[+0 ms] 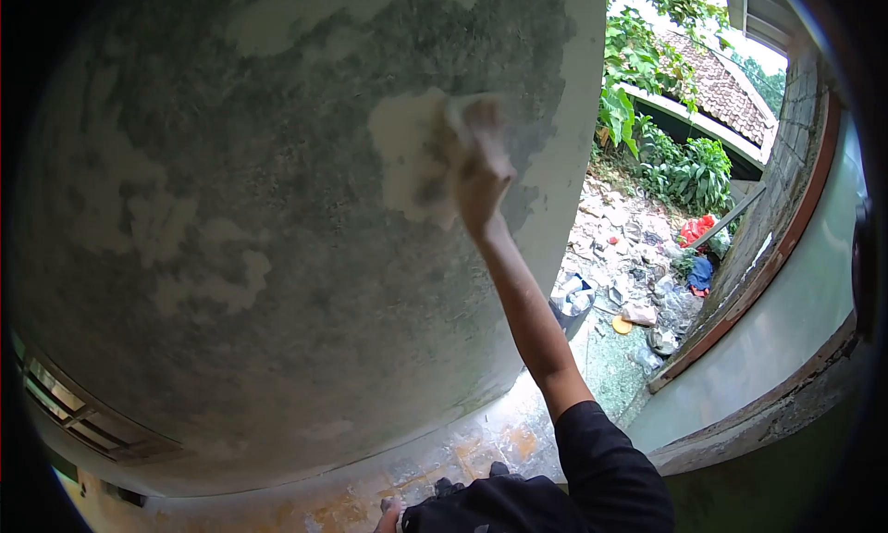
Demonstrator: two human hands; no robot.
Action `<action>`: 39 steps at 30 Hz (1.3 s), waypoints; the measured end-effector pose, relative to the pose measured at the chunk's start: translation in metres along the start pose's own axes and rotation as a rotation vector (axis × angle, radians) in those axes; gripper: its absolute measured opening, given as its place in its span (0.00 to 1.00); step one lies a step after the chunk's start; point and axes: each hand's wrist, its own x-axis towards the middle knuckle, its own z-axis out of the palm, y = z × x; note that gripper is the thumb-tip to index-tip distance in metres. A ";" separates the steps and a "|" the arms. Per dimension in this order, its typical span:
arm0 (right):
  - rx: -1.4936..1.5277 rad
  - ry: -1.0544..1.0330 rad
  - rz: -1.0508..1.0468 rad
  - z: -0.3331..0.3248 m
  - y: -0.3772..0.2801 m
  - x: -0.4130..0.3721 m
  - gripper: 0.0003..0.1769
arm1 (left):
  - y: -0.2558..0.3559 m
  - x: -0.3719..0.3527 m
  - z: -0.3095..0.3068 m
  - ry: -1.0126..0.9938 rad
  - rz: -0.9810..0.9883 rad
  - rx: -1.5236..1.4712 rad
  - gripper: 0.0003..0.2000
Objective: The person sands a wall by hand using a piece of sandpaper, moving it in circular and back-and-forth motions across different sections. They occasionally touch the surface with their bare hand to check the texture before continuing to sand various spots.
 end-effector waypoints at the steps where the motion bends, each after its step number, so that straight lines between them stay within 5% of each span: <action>1: 0.011 -0.060 -0.146 0.004 -0.006 -0.025 0.32 | -0.002 -0.003 -0.002 0.006 -0.009 -0.009 0.12; 6: 0.085 -0.364 -0.681 -0.005 -0.001 -0.047 0.26 | -0.020 0.005 -0.014 0.040 -0.053 -0.070 0.11; 11: -0.094 -0.120 -0.304 -0.014 0.022 0.043 0.25 | -0.009 0.006 -0.010 0.105 -0.021 0.025 0.07; 13: -0.170 -0.014 -0.188 -0.007 0.009 0.029 0.26 | -0.009 0.012 -0.009 -0.009 -0.111 -0.247 0.07; 18: 0.022 -0.445 -0.671 -0.021 -0.012 -0.021 0.25 | -0.006 0.009 -0.005 0.049 -0.055 -0.156 0.10; 25: -0.062 -0.025 -0.166 -0.005 0.008 0.054 0.28 | 0.027 -0.001 0.013 0.071 -0.026 -0.204 0.11; 27: 0.131 -0.237 -0.339 0.002 -0.008 0.024 0.22 | 0.051 -0.018 0.016 0.061 -0.011 -0.195 0.11; 29: 0.016 -0.427 -0.757 0.003 -0.027 -0.007 0.26 | 0.062 -0.021 0.013 0.065 0.002 -0.187 0.11; 30: 0.017 -0.421 -0.760 0.004 -0.026 -0.006 0.26 | 0.064 -0.016 0.010 0.072 0.010 -0.182 0.11; 32: 0.143 -0.531 -0.758 0.002 -0.018 0.004 0.27 | 0.078 -0.013 0.000 0.089 0.026 -0.177 0.12; 36: -0.105 -0.192 -0.396 -0.002 0.006 0.068 0.24 | 0.088 -0.008 -0.013 0.110 0.043 -0.150 0.12; 39: -0.103 -0.091 -0.210 0.004 0.004 0.046 0.26 | 0.085 -0.010 -0.012 0.110 0.044 -0.117 0.12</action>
